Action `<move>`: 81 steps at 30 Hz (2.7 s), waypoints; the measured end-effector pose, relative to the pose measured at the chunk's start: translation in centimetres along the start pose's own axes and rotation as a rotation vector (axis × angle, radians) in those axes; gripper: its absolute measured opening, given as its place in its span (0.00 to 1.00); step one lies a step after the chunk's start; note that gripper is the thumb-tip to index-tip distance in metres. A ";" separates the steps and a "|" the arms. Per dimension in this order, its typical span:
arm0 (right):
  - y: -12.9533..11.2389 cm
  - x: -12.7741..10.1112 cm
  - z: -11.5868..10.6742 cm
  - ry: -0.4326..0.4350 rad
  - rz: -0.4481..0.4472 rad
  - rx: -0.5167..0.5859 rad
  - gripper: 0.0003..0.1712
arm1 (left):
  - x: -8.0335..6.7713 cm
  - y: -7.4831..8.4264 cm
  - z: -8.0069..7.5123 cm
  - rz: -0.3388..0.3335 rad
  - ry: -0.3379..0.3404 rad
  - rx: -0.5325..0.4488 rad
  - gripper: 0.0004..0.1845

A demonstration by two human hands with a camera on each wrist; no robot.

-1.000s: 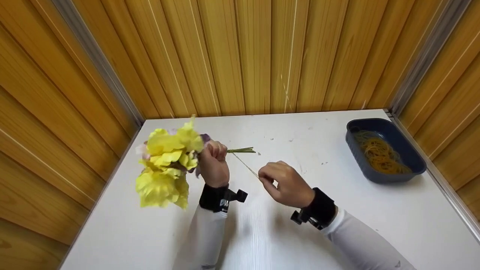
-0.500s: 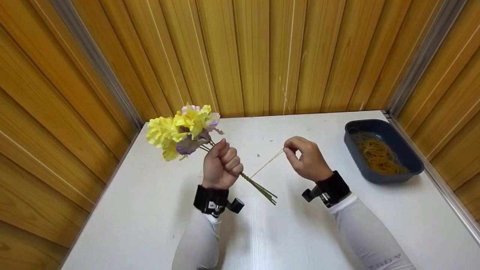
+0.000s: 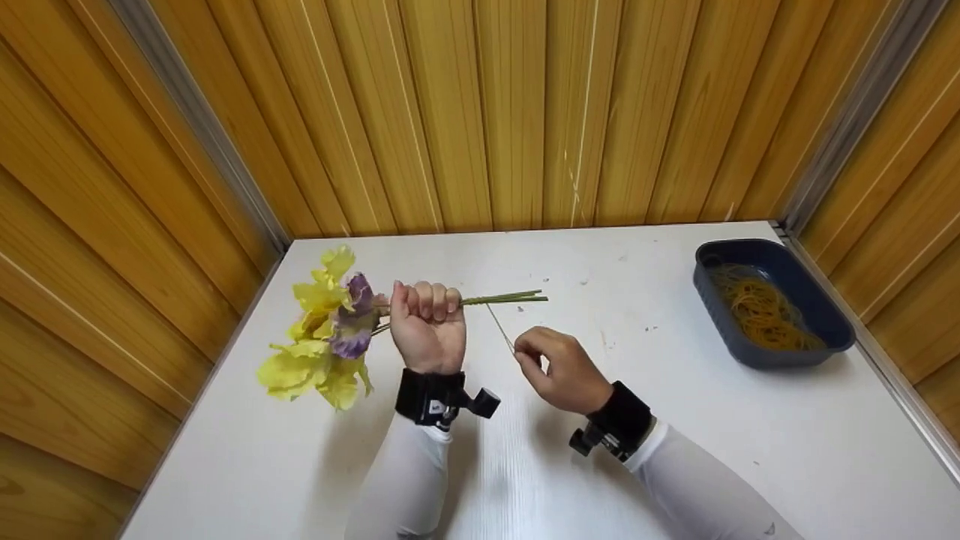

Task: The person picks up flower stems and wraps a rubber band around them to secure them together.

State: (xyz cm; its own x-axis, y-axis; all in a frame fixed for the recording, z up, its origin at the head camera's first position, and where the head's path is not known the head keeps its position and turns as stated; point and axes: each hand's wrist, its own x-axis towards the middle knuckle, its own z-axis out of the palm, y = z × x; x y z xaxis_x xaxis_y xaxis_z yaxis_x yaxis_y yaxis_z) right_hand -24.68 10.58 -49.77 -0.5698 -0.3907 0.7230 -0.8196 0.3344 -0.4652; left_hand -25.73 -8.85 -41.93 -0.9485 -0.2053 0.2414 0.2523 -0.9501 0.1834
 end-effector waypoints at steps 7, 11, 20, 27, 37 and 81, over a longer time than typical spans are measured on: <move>-1.9 -0.2 -1.7 0.039 -0.092 -0.096 0.11 | 0.0 -0.9 -0.8 0.256 -0.138 0.419 0.25; -1.7 -0.1 -3.2 0.074 -0.133 -0.144 0.12 | -0.3 -0.9 -1.0 0.186 -0.215 0.522 0.23; 0.9 0.2 -5.8 0.141 -0.052 -0.129 0.08 | -0.6 0.1 -0.3 -0.199 -0.339 0.470 0.25; 2.7 -0.7 -4.2 0.131 0.081 -0.019 0.08 | -0.2 0.3 -0.6 -0.529 -0.275 -0.144 0.27; -0.3 -1.5 -0.3 0.169 -0.018 -0.036 0.07 | -0.1 -0.2 0.0 -0.017 0.123 -0.007 0.28; 1.3 -1.3 -2.5 0.105 0.093 0.056 0.11 | -0.9 -0.1 0.0 -0.265 -0.267 0.260 0.30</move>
State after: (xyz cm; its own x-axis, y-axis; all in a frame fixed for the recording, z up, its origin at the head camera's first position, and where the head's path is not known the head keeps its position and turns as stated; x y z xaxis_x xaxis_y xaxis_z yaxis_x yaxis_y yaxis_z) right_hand -24.82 13.69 -49.99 -0.6363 -0.2672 0.7237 -0.7673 0.3158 -0.5581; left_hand -24.90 -8.60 -42.13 -0.9128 0.1370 0.3848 0.0797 -0.8642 0.4968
